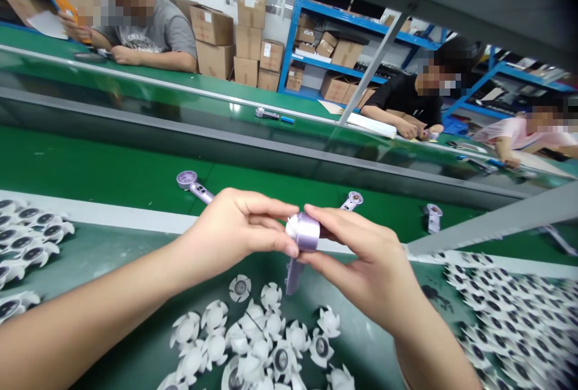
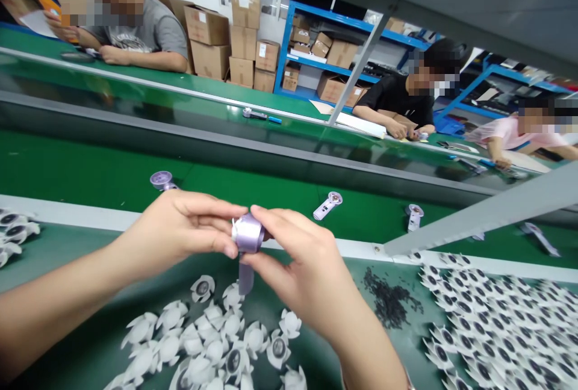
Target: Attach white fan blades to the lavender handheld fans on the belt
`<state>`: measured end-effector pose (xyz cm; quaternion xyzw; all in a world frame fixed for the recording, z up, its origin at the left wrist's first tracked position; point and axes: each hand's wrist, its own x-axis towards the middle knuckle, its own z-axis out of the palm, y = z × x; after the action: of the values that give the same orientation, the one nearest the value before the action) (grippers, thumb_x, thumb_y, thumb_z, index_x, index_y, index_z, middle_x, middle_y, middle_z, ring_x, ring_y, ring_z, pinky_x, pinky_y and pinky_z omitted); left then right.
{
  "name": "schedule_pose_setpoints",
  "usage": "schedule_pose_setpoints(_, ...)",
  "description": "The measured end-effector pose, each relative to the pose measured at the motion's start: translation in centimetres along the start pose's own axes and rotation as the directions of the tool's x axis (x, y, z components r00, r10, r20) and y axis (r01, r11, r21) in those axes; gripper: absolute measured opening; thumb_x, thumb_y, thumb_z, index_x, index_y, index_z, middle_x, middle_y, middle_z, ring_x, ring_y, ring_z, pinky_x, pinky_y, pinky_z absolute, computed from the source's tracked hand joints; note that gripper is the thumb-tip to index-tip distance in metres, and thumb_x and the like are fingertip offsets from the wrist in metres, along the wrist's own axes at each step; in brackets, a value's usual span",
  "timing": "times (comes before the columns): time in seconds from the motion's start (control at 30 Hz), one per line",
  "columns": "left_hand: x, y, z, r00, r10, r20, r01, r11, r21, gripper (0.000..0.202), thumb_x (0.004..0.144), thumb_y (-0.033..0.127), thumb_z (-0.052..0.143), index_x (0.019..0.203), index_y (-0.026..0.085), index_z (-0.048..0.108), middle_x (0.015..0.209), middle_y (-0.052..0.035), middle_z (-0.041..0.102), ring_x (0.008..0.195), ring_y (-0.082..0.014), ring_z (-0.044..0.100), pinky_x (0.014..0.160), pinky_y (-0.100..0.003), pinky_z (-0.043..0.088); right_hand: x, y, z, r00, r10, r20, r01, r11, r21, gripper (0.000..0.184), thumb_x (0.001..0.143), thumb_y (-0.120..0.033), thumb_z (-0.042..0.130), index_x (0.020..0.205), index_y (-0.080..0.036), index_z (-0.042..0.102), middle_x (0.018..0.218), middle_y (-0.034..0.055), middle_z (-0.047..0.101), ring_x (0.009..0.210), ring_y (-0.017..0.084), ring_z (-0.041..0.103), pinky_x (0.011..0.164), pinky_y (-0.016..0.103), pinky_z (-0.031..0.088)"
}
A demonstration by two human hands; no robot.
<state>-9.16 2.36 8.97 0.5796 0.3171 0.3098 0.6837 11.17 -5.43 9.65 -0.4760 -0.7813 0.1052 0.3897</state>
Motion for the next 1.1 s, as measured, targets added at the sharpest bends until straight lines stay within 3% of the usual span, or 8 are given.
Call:
schedule_pose_setpoints(0.1,0.9,-0.1,-1.9,0.999,-0.038,-0.025,0.044,0.933,0.358,0.095,0.059,0.039,0.089,0.142,0.026,0.044,0.109,-0.0084,0.071,0.081,-0.0242,0.073,0.071,-0.033,0.059,1.8,2.6,0.8,0.951,0.306,0.055,-0.298,0.948,-0.114,0.043,0.084,-0.037,0.07,0.124,-0.022,0.065,0.098,0.005,0.073,0.083,0.021,0.069,0.074,0.03,0.057)
schedule_pose_setpoints(0.23,1.6,-1.2,-4.3,0.959,-0.231,0.163,-0.036,0.47,0.882,0.055,0.061,0.054,0.08,0.107,0.026,0.067,0.094,-0.0034,0.07,0.072,-0.0211,0.066,0.056,-0.026,0.045,6.1,8.9,3.2,0.765,0.644,0.006,-0.596,0.711,-0.372,0.026,0.082,-0.036,0.07,0.094,-0.014,0.074,0.084,0.0125,0.072,0.085,0.027,0.068,0.075,0.037,0.053)
schedule_pose_setpoints(0.3,1.6,-2.3,-4.6,0.899,-0.373,0.229,-0.073,0.388,0.919,0.048,0.054,0.052,0.083,0.091,0.025,0.068,0.082,-0.0012,0.069,0.063,-0.0199,0.062,0.048,-0.025,0.036,7.7,11.7,4.2,0.718,0.696,0.016,-0.627,0.657,-0.419,0.026,0.084,-0.039,0.07,0.09,-0.013,0.07,0.087,0.0097,0.07,0.084,0.023,0.067,0.077,0.037,0.053)
schedule_pose_setpoints(0.43,1.8,-4.2,-3.8,0.886,-0.363,0.29,-0.114,0.436,0.893,0.041,0.053,0.043,0.084,0.085,0.024,0.066,0.076,-0.0002,0.066,0.062,-0.0196,0.06,0.046,-0.024,0.032,6.6,13.1,3.3,0.745,0.666,0.029,-0.592,0.681,-0.431,0.036,0.093,-0.048,0.058,0.107,-0.015,0.063,0.091,0.0048,0.068,0.08,0.017,0.066,0.076,0.035,0.053)
schedule_pose_setpoints(0.6,3.0,-5.8,-2.4,0.911,-0.146,0.386,-0.238,0.578,0.78,0.018,0.086,0.038,0.059,0.089,0.022,0.068,0.097,-0.0037,0.067,0.077,-0.0163,0.062,0.066,-0.024,0.045,-3.4,9.7,-0.7,0.851,0.513,0.115,-0.424,0.798,-0.428,0.018,0.092,-0.029,0.052,0.085,-0.02,0.066,0.079,0.0039,0.067,0.074,0.019,0.064,0.07,0.03,0.049)
schedule_pose_setpoints(0.77,3.9,-7.5,-2.1,0.892,-0.025,0.452,-0.339,0.625,0.704,0.031,0.082,0.042,0.068,0.105,0.022,0.072,0.11,-0.0064,0.067,0.082,-0.0167,0.063,0.073,-0.024,0.049,-11.6,7.6,-1.0,0.852,0.504,0.144,-0.372,0.775,-0.511,0.022,0.092,-0.02,0.047,0.09,-0.018,0.068,0.088,0.0083,0.066,0.084,0.023,0.063,0.077,0.034,0.051)
schedule_pose_setpoints(0.93,3.8,-7.8,-2.5,0.899,0.015,0.437,-0.369,0.562,0.74,0.052,0.072,0.044,0.078,0.119,0.027,0.065,0.122,-0.0045,0.065,0.109,-0.0263,0.06,0.091,-0.03,0.045,-12.2,6.9,-0.5,0.839,0.512,0.181,-0.318,0.733,-0.601,0.026,0.093,-0.017,0.045,0.09,-0.017,0.071,0.087,0.0094,0.066,0.087,0.027,0.061,0.08,0.039,0.049)
schedule_pose_setpoints(1.1,3.7,-7.9,-2.5,0.907,0.012,0.42,-0.355,0.557,0.751,0.03,0.074,0.043,0.075,0.1,0.027,0.071,0.118,-0.0008,0.066,0.105,-0.0227,0.062,0.091,-0.028,0.043,-11.3,6.4,-0.4,0.82,0.52,0.239,-0.258,0.709,-0.656,0.024,0.088,-0.012,0.05,0.076,-0.017,0.07,0.079,0.009,0.064,0.082,0.027,0.061,0.072,0.037,0.046)
